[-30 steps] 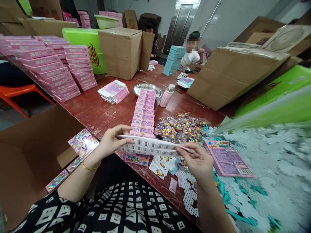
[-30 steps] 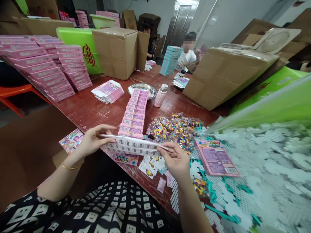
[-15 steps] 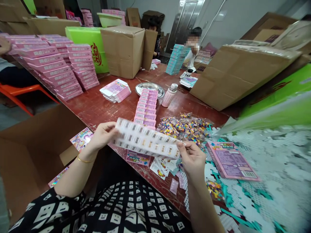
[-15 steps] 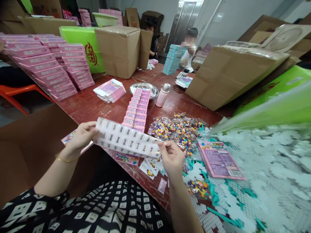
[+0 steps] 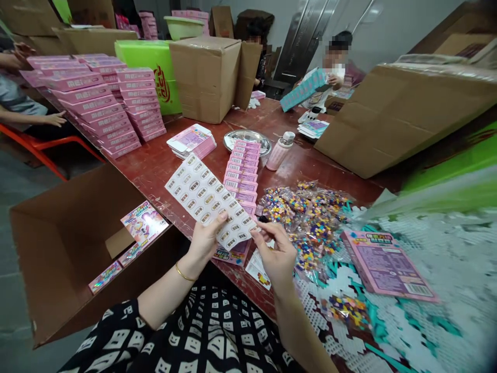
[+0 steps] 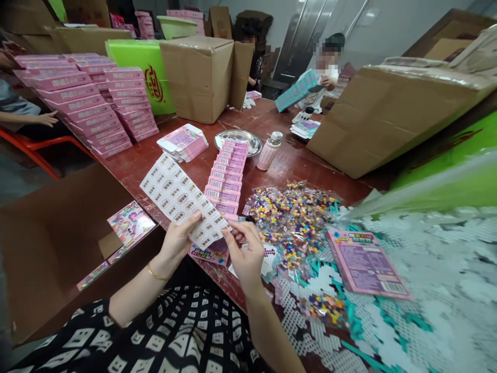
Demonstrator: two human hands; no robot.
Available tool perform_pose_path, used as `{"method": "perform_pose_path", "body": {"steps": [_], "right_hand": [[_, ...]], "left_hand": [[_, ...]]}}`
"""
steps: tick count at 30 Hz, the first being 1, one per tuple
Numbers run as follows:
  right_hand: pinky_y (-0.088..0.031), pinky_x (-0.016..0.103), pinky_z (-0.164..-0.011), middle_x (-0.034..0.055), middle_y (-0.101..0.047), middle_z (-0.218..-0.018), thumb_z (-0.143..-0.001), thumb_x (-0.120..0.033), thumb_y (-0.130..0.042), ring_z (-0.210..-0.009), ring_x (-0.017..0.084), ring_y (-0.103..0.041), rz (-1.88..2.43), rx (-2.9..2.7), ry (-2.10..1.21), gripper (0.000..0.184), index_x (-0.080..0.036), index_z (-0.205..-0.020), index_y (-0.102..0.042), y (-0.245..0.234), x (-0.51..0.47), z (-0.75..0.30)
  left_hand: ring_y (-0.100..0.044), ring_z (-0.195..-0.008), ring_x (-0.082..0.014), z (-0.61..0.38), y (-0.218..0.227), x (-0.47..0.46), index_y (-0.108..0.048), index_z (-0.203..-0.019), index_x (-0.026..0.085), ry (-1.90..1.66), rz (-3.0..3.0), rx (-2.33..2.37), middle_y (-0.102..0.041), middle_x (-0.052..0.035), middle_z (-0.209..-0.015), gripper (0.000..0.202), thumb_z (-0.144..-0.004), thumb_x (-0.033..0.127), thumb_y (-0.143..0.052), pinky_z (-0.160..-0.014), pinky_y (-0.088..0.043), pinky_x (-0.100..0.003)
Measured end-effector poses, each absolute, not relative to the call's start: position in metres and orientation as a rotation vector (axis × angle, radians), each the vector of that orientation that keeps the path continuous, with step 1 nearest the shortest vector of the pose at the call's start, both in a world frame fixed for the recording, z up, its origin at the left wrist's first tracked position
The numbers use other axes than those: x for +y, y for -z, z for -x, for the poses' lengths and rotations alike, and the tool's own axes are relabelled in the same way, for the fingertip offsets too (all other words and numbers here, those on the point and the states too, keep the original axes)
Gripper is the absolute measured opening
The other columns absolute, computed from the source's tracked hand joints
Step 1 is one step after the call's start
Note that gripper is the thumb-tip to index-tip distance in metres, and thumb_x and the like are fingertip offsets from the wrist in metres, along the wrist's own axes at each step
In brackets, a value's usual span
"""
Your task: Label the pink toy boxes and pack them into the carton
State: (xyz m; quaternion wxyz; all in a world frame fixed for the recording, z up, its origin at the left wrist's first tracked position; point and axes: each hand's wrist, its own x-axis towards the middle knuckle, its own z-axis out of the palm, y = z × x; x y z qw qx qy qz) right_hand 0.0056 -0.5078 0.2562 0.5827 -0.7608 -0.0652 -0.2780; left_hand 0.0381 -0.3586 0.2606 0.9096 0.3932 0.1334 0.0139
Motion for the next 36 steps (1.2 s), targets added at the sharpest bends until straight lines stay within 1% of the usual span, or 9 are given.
{"method": "perform_pose_path", "body": {"steps": [3, 6, 10, 14, 19, 22, 26, 30, 36], "right_hand": [[-0.053, 0.034, -0.075, 0.0059, -0.069, -0.091, -0.082, -0.032, -0.074, -0.084, 0.02, -0.063, 1.691, -0.112, 0.529, 0.017, -0.023, -0.097, -0.074, -0.258, -0.517, -0.012], [-0.057, 0.035, -0.073, 0.0058, -0.072, -0.087, -0.072, -0.039, -0.083, -0.078, 0.019, -0.067, 1.502, -0.021, 0.237, 0.031, -0.021, -0.096, -0.074, -0.259, -0.521, -0.019], [-0.06, 0.034, -0.074, 0.0037, -0.071, -0.079, -0.06, -0.04, -0.09, -0.073, 0.017, -0.066, 1.382, 0.032, 0.075, 0.033, -0.019, -0.078, -0.071, -0.258, -0.519, -0.023], [-0.058, 0.029, -0.071, 0.0013, -0.07, -0.077, -0.053, -0.036, -0.094, -0.071, 0.014, -0.063, 1.313, 0.079, 0.037, 0.044, -0.02, -0.089, -0.073, -0.254, -0.517, -0.024], [-0.052, 0.028, -0.062, 0.0014, -0.066, -0.069, -0.062, -0.053, -0.087, -0.062, 0.013, -0.058, 1.363, 0.071, -0.043, 0.042, -0.018, -0.076, -0.069, -0.247, -0.518, -0.027], [-0.047, 0.027, -0.061, 0.0005, -0.061, -0.066, -0.072, -0.059, -0.078, -0.062, 0.013, -0.054, 1.495, -0.009, 0.078, 0.042, -0.018, -0.071, -0.066, -0.245, -0.517, -0.028], [-0.048, 0.028, -0.068, 0.0024, -0.062, -0.072, -0.082, -0.058, -0.069, -0.071, 0.016, -0.056, 1.627, -0.095, 0.189, 0.041, -0.019, -0.069, -0.066, -0.246, -0.517, -0.025], [-0.052, 0.03, -0.072, 0.0046, -0.069, -0.083, -0.074, -0.055, -0.078, -0.075, 0.018, -0.062, 1.532, -0.055, 0.057, 0.037, -0.02, -0.084, -0.071, -0.248, -0.519, -0.025], [-0.05, 0.028, -0.066, 0.0019, -0.064, -0.072, -0.07, -0.053, -0.081, -0.068, 0.015, -0.058, 1.482, -0.046, 0.093, 0.037, -0.019, -0.071, -0.068, -0.248, -0.515, -0.029]], "left_hand": [[-0.07, -0.1, -0.0257, -0.037, -0.257, -0.359, -0.071, -0.095, 0.015, -0.067, -0.817, 0.233, -0.075, -0.0079, -0.101, 0.044, -0.058, 0.027, -0.092, -0.095, -0.055, -0.039], [-0.07, -0.1, -0.0249, -0.035, -0.256, -0.361, -0.07, -0.095, 0.017, -0.073, -0.829, 0.183, -0.075, -0.0069, -0.101, 0.042, -0.061, 0.029, -0.091, -0.093, -0.056, -0.038], [-0.069, -0.098, -0.0214, -0.035, -0.257, -0.361, -0.07, -0.098, 0.018, -0.109, -0.885, 0.122, -0.074, -0.0046, -0.1, 0.042, -0.062, 0.026, -0.09, -0.094, -0.054, -0.035], [-0.068, -0.1, -0.019, -0.038, -0.255, -0.362, -0.068, -0.102, 0.019, -0.176, -0.917, 0.128, -0.073, -0.0028, -0.1, 0.048, -0.06, 0.024, -0.091, -0.097, -0.051, -0.033], [-0.069, -0.09, -0.0183, -0.037, -0.247, -0.366, -0.068, -0.091, 0.019, -0.258, -0.957, 0.167, -0.072, -0.0016, -0.089, 0.039, -0.062, 0.031, -0.09, -0.091, -0.053, -0.031], [-0.068, -0.102, -0.0206, -0.037, -0.245, -0.369, -0.068, -0.101, 0.02, -0.293, -0.962, 0.182, -0.073, -0.0043, -0.1, 0.044, -0.065, 0.034, -0.089, -0.099, -0.05, -0.033], [-0.065, -0.112, -0.0217, -0.039, -0.244, -0.371, -0.067, -0.111, 0.021, -0.251, -0.911, 0.209, -0.07, -0.0054, -0.113, 0.052, -0.066, 0.034, -0.089, -0.105, -0.046, -0.035], [-0.065, -0.112, -0.0214, -0.04, -0.244, -0.371, -0.069, -0.105, 0.02, -0.238, -0.89, 0.207, -0.071, -0.0041, -0.111, 0.047, -0.065, 0.035, -0.089, -0.106, -0.046, -0.035], [-0.067, -0.105, -0.0207, -0.038, -0.248, -0.373, -0.068, -0.098, 0.022, -0.224, -0.862, 0.246, -0.072, -0.002, -0.103, 0.047, -0.061, 0.042, -0.09, -0.099, -0.051, -0.034]]}}
